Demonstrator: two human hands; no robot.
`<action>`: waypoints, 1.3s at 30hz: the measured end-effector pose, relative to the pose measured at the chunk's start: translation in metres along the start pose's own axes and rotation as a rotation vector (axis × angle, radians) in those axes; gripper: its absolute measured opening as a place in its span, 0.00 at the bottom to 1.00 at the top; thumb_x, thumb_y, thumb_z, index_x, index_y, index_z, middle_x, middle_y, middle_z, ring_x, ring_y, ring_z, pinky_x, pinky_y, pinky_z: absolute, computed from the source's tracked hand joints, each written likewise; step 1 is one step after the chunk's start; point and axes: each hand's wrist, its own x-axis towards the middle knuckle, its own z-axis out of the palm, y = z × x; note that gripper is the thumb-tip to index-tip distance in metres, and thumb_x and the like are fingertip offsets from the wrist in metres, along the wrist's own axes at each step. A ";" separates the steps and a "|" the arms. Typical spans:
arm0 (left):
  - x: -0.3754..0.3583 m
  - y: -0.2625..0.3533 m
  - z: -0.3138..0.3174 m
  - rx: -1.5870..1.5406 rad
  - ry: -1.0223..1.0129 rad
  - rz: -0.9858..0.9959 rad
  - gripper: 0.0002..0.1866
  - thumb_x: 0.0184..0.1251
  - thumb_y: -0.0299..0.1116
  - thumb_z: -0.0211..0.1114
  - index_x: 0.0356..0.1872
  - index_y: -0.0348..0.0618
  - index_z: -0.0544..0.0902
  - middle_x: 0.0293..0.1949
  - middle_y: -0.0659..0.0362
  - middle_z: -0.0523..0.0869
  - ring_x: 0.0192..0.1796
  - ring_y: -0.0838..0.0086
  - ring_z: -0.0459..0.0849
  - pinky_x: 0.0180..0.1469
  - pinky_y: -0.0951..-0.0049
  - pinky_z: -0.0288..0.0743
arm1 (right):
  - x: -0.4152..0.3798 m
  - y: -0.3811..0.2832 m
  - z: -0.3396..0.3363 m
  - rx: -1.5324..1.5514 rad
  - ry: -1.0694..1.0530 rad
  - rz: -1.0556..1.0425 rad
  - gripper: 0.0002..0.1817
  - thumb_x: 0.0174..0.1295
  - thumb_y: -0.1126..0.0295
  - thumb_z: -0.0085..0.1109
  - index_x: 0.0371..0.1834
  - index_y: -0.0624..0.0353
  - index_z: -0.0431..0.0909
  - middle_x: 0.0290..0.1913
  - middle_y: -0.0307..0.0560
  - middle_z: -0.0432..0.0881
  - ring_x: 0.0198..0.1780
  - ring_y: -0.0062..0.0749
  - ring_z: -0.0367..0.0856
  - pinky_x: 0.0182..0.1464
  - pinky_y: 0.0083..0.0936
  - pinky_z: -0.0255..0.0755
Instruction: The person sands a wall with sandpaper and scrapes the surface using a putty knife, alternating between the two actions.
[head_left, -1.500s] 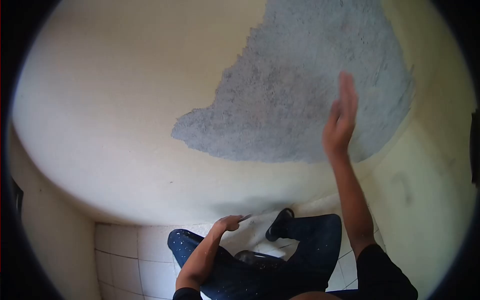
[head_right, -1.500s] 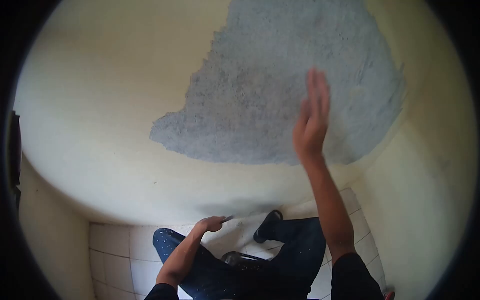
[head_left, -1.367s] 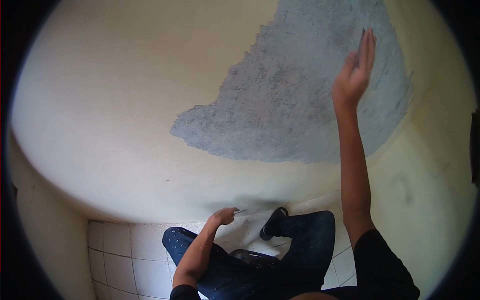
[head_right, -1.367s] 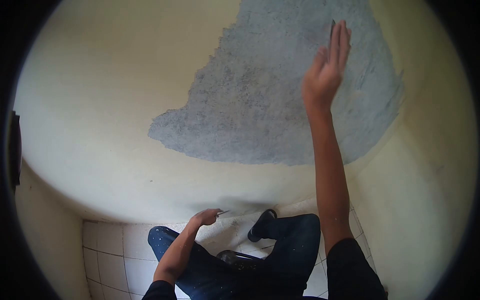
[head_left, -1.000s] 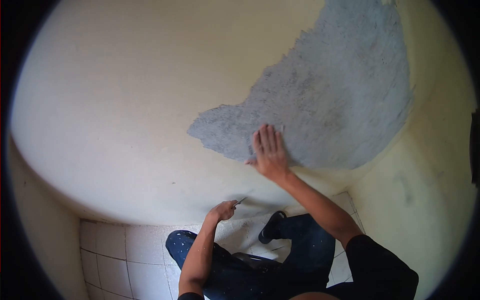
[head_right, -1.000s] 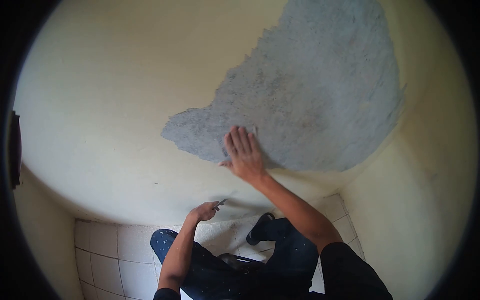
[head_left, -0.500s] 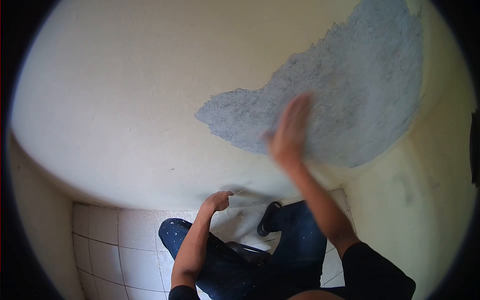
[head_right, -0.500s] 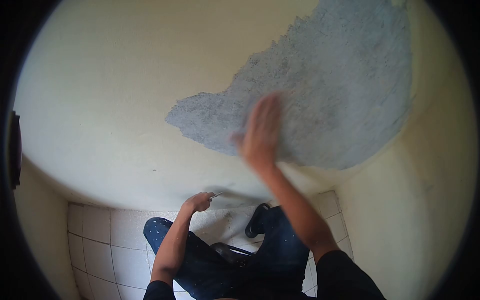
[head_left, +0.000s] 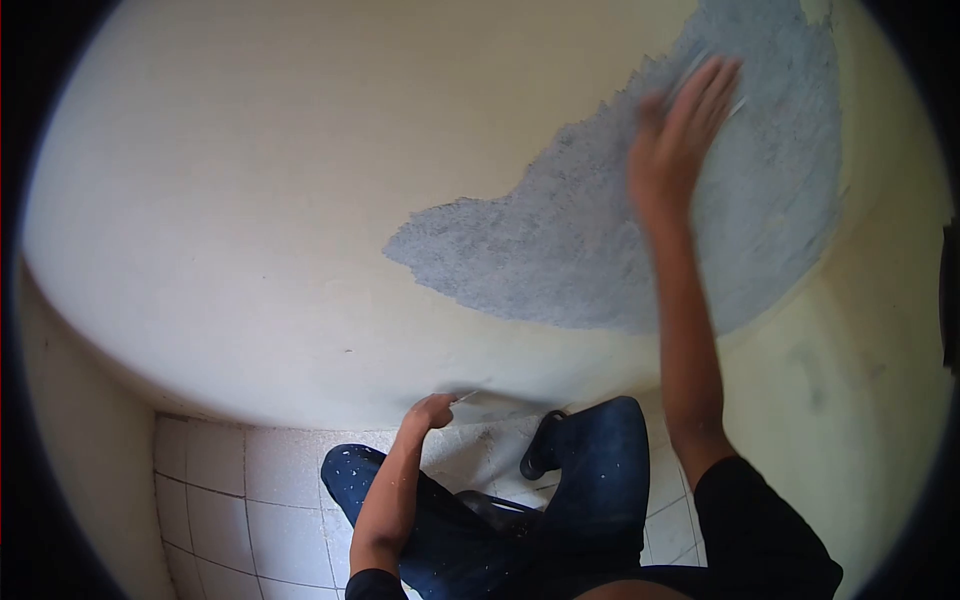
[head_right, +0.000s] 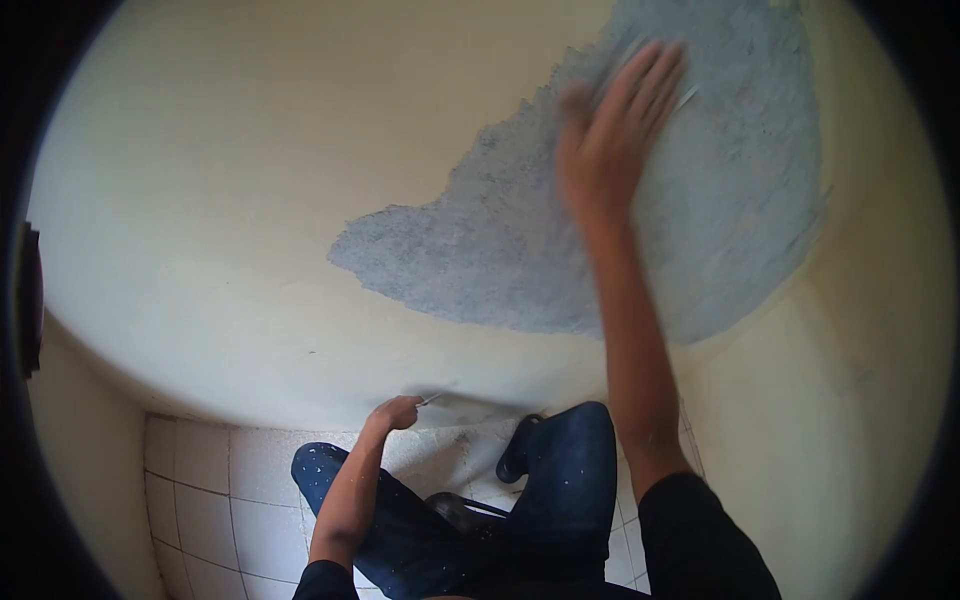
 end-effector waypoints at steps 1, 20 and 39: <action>0.004 -0.003 0.005 0.002 0.012 0.023 0.27 0.65 0.24 0.54 0.65 0.43 0.84 0.61 0.42 0.87 0.66 0.47 0.84 0.68 0.52 0.77 | -0.035 -0.023 0.003 -0.030 -0.048 -0.042 0.56 0.77 0.27 0.26 0.88 0.68 0.34 0.89 0.70 0.33 0.90 0.61 0.32 0.88 0.56 0.29; 0.019 -0.021 0.034 0.061 -0.098 0.007 0.30 0.61 0.22 0.52 0.67 0.39 0.82 0.61 0.37 0.86 0.68 0.43 0.83 0.70 0.49 0.76 | -0.015 0.036 -0.004 0.041 0.012 -0.113 0.52 0.79 0.31 0.32 0.88 0.66 0.44 0.89 0.67 0.43 0.89 0.58 0.42 0.87 0.57 0.36; -0.010 -0.004 0.008 0.006 0.031 -0.035 0.24 0.61 0.23 0.56 0.58 0.41 0.89 0.56 0.44 0.90 0.62 0.50 0.88 0.62 0.54 0.82 | -0.020 0.076 0.028 -0.032 -0.103 -0.193 0.47 0.80 0.34 0.34 0.89 0.59 0.46 0.89 0.61 0.44 0.90 0.53 0.39 0.86 0.62 0.33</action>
